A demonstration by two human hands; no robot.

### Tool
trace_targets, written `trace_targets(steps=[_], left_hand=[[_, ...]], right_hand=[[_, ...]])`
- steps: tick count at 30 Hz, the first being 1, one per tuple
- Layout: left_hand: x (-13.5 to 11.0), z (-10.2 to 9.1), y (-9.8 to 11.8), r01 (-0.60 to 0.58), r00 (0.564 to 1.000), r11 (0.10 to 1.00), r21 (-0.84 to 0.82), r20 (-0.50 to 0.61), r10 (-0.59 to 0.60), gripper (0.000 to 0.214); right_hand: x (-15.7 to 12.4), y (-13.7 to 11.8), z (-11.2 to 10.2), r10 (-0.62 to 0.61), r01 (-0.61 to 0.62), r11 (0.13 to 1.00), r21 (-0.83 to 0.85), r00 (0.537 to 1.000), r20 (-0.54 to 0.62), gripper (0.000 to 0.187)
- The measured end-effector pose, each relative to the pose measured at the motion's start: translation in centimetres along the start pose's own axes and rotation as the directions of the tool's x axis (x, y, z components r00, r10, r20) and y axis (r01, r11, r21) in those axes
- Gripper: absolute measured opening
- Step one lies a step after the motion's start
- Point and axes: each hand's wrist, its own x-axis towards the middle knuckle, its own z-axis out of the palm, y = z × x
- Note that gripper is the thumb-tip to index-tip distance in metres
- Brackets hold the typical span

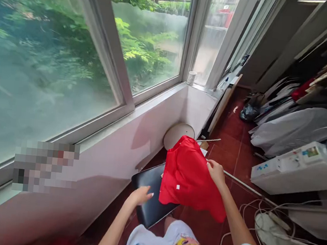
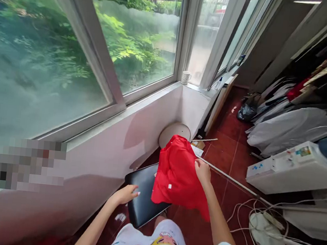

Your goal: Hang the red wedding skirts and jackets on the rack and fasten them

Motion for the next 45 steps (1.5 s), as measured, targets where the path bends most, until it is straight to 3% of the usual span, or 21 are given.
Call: trace_targets(steps=[4,7,10,13,15,17,19,22,25,27,29,31,33,36,38,39,41,43,45], left_hand=[[13.9,-1.6,7.1,-0.116,0.989,0.991,-0.061,-0.097,0.110,0.063],[22.8,-2.5,9.6,-0.091,0.981,0.995,-0.046,-0.176,0.082,0.092],[28.1,-2.0,9.2,0.004,0.989,1.000,-0.013,-0.149,-0.005,0.102],[29.5,0.0,7.7,0.108,0.989,0.994,-0.017,-0.101,-0.110,0.081],[28.9,1.5,7.0,0.146,0.983,0.988,-0.055,-0.101,-0.151,0.060],[27.5,2.6,6.9,0.150,0.980,0.981,-0.124,-0.113,-0.164,0.044],[25.7,2.8,7.1,0.128,0.977,0.966,-0.226,-0.137,-0.161,0.034],[21.5,1.4,7.0,0.089,0.965,0.913,-0.398,-0.192,-0.178,0.027],[14.4,-1.1,6.1,0.063,0.938,0.839,-0.540,-0.255,-0.235,0.027],[7.7,-2.6,5.5,0.019,0.905,0.789,-0.614,-0.325,-0.275,0.035],[-0.3,-3.6,5.4,-0.045,0.851,0.719,-0.693,-0.404,-0.336,0.048],[-9.0,-3.7,6.2,-0.119,0.793,0.624,-0.772,-0.452,-0.409,0.069],[-17.5,-2.6,7.8,-0.174,0.774,0.594,-0.785,-0.483,-0.411,0.088],[-27.7,1.1,10.6,-0.221,0.784,0.558,-0.800,-0.486,-0.386,0.107],[-32.2,4.2,11.9,-0.265,0.779,0.513,-0.817,-0.495,-0.385,0.114],[-33.8,5.8,12.2,-0.297,0.753,0.507,-0.809,-0.524,-0.396,0.117],[-36.2,8.8,12.1,-0.356,0.635,0.539,-0.764,-0.621,-0.460,0.117],[-37.8,11.4,11.3,-0.378,0.417,0.595,-0.709,-0.704,-0.574,0.099],[-39.2,13.8,10.1,-0.322,0.171,0.630,-0.707,-0.698,-0.695,0.072]], right_hand=[[10.1,1.6,0.5,-0.101,0.101,0.994,0.046,0.995,0.015,0.043],[16.5,1.1,2.7,-0.224,0.217,0.973,0.077,0.969,0.103,0.055],[21.2,0.2,5.7,-0.302,0.282,0.952,0.117,0.929,0.216,0.077],[23.4,-0.6,8.3,-0.322,0.282,0.945,0.166,0.888,0.329,0.083],[23.6,-1.0,8.9,-0.349,0.285,0.934,0.214,0.853,0.387,0.072],[23.1,-1.2,8.2,-0.370,0.286,0.924,0.253,0.837,0.404,0.057],[22.4,-1.1,5.8,-0.357,0.272,0.927,0.258,0.854,0.380,0.047],[20.6,-1.3,-0.3,-0.332,0.270,0.936,0.227,0.891,0.308,0.042],[16.6,-3.3,-6.7,-0.360,0.330,0.931,0.157,0.904,0.230,0.042],[12.4,-6.0,-9.8,-0.407,0.397,0.913,0.088,0.894,0.187,0.044],[7.2,-9.4,-11.4,-0.489,0.483,0.872,0.078,0.854,0.179,0.048],[1.6,-13.2,-11.7,-0.594,0.571,0.805,0.164,0.776,0.213,0.049],[-4.1,-16.8,-11.1,-0.711,0.629,0.703,0.333,0.642,0.288,0.049],[-12.7,-21.5,-9.8,-0.847,0.615,0.528,0.586,0.333,0.414,0.053],[-18.5,-24.0,-9.0,-0.883,0.594,0.425,0.683,0.107,0.456,0.054],[-21.5,-25.1,-8.6,-0.887,0.586,0.372,0.719,-0.004,0.462,0.052],[-27.3,-26.8,-7.9,-0.866,0.564,0.266,0.782,-0.217,0.451,0.048],[-32.8,-27.9,-6.9,-0.833,0.524,0.166,0.836,-0.379,0.403,0.048],[-37.7,-28.6,-5.9,-0.804,0.464,0.080,0.882,-0.493,0.333,0.050]])
